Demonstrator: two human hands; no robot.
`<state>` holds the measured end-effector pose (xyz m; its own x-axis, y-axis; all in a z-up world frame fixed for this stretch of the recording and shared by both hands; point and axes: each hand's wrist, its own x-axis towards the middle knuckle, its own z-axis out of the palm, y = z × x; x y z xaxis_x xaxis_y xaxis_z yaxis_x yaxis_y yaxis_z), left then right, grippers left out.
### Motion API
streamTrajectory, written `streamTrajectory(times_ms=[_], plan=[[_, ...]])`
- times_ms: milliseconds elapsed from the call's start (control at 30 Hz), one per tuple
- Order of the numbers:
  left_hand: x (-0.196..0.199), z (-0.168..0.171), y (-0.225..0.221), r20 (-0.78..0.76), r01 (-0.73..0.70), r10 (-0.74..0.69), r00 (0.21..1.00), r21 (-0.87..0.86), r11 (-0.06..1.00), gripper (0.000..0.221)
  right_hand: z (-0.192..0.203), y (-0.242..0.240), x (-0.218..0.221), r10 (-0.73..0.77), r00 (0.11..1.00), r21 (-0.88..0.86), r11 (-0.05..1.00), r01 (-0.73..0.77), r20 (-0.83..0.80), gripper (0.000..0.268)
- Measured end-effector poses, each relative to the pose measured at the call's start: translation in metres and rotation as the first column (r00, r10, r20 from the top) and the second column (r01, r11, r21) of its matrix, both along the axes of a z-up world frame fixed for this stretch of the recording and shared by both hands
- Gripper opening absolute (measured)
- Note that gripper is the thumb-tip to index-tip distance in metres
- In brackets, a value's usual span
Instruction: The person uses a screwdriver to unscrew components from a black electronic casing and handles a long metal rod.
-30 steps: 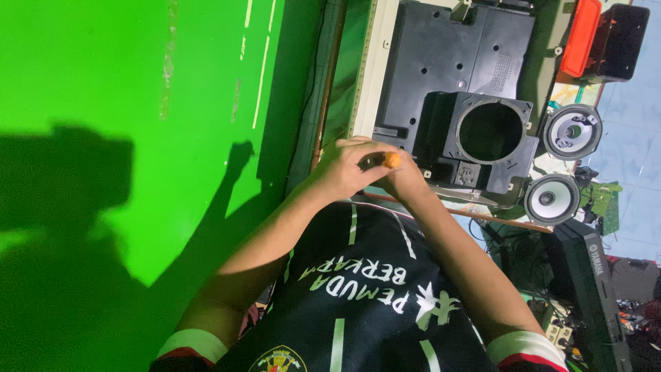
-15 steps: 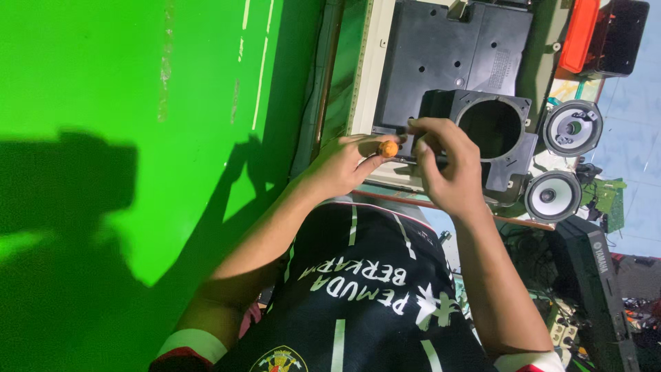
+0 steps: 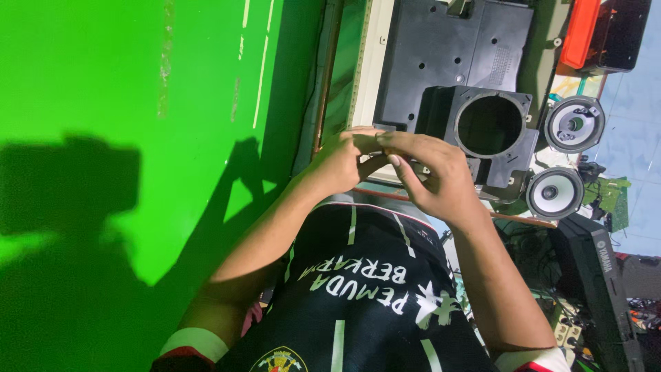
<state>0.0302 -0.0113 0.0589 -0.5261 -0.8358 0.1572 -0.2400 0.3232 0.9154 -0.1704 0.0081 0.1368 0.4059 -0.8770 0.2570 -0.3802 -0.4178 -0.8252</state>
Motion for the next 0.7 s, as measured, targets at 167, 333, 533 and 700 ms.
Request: streamTrajectory(times_ms=[167, 333, 533, 700], plan=[[-0.0023, 0.0048, -0.0005, 0.11, 0.007, -0.003, 0.994, -0.035, 0.999, 0.016, -0.0013, -0.0018, -0.0065, 0.015, 0.998, 0.069, 0.998, -0.011, -0.058, 0.031], [0.0008, 0.0081, 0.0031, 0.027, -0.001, 0.002, 1.0, -0.034, 0.999, 0.024, -0.0029, -0.0037, -0.0087, 0.007, 0.996, 0.06, 0.998, -0.002, -0.087, 0.022], [-0.0019, 0.0106, 0.0011, -0.069, -0.031, 0.025, 0.997, -0.079, 0.996, 0.032, -0.0004, -0.0049, -0.0054, 0.005, 1.0, 0.061, 0.998, -0.003, -0.026, 0.018], [-0.0049, 0.0088, 0.0022, -0.01, -0.097, 0.097, 0.995, -0.045, 0.994, 0.036, 0.0024, -0.008, -0.0046, -0.039, 0.998, 0.024, 0.999, 0.04, -0.052, 0.023]])
